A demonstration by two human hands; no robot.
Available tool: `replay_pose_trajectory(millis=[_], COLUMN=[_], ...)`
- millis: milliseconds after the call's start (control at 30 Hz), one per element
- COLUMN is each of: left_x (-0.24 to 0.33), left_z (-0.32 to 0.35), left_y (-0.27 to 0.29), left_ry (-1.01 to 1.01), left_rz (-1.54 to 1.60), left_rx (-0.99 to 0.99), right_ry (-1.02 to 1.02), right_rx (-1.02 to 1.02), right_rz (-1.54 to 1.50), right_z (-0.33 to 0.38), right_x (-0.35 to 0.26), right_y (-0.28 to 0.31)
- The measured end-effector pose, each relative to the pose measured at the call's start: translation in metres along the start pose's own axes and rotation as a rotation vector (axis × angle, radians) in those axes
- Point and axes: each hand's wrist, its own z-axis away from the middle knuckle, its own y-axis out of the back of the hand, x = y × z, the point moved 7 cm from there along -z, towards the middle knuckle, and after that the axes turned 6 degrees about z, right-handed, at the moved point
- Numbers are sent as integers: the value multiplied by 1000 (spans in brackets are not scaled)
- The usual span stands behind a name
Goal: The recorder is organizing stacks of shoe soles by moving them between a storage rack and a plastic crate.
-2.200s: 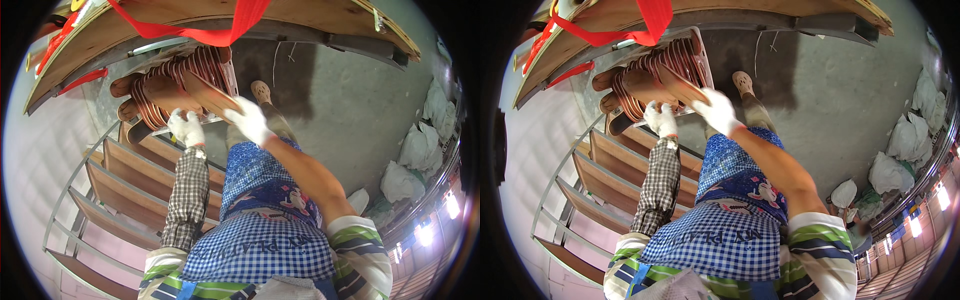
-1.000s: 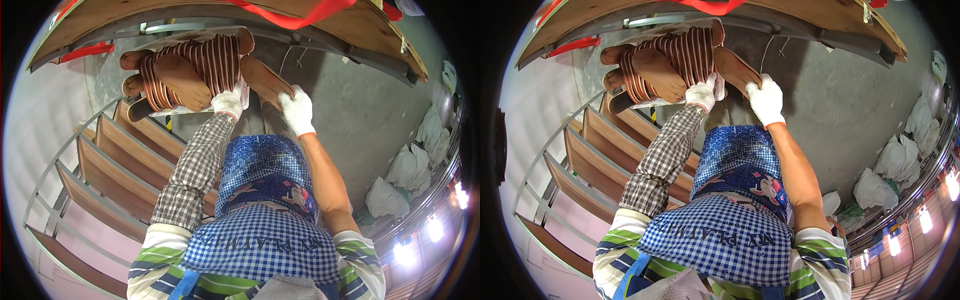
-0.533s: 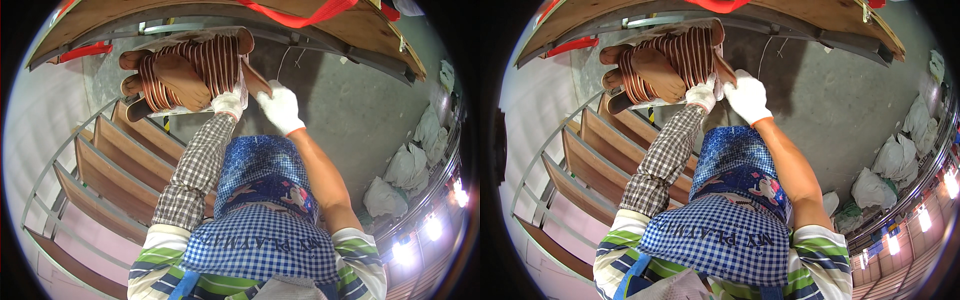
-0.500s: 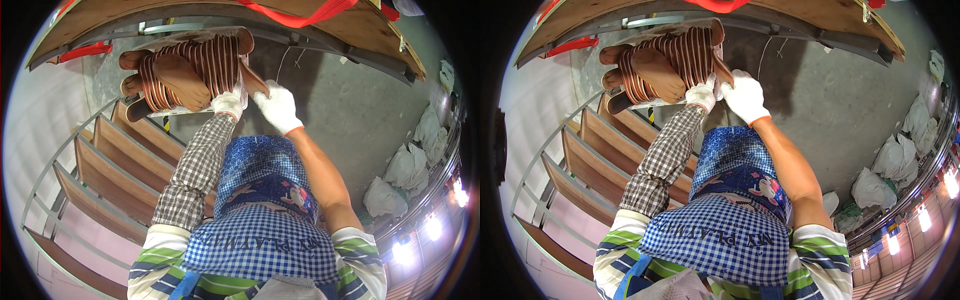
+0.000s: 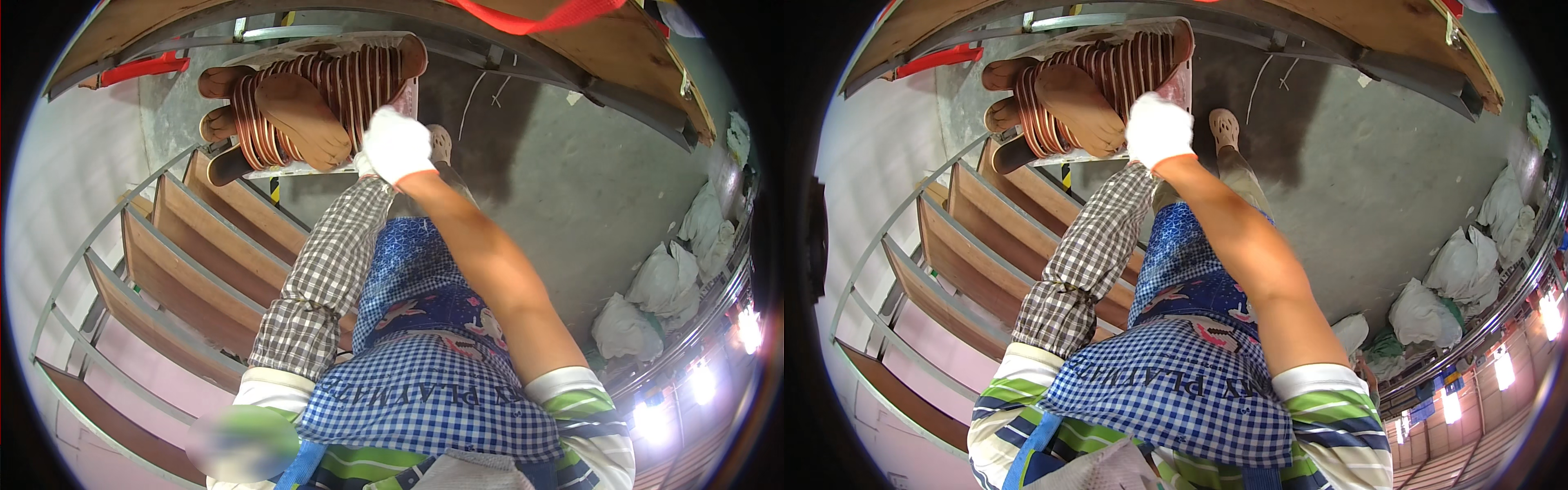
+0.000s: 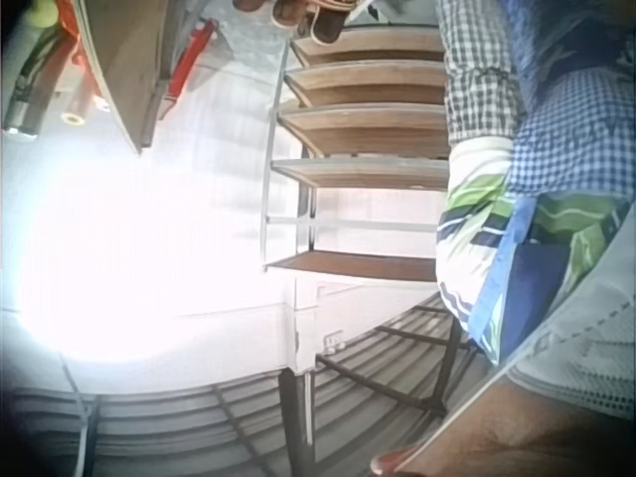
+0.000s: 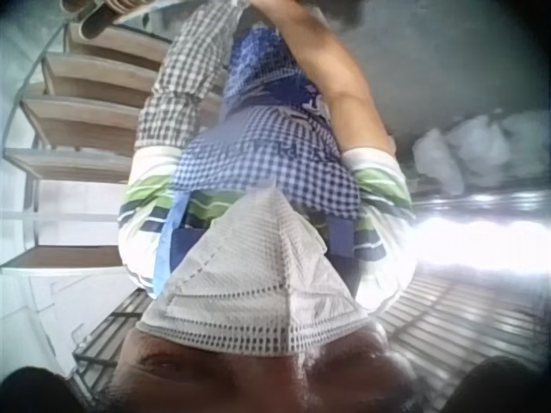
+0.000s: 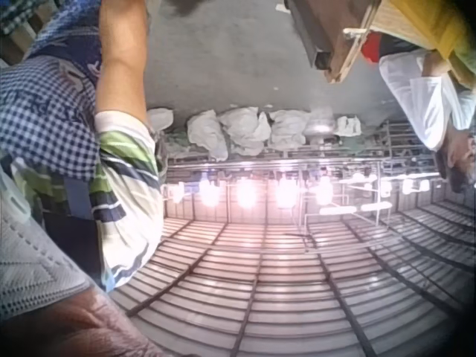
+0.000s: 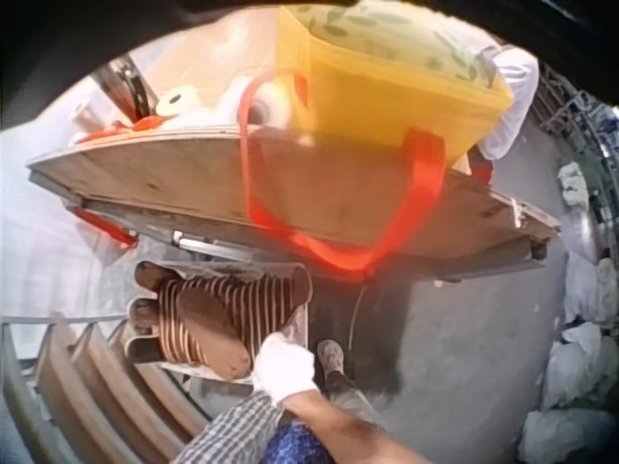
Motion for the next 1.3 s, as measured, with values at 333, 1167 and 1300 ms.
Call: replay_pose_trajectory(millis=[333,1167,1300], left_x=[11,-135,-133], left_z=[10,37,17], left_y=[-5,36,38], left_ry=[75,361,654], left_rz=[-157,1254,1094], left_rx=[-117,583,663], right_ry=[-279,-508,-413], right_rx=[-309,-400,-397], right_rz=[-78,-1001,-772], right_z=[-59,16,72], right_x=[54,114,135], right_y=[-2,-84,-103])
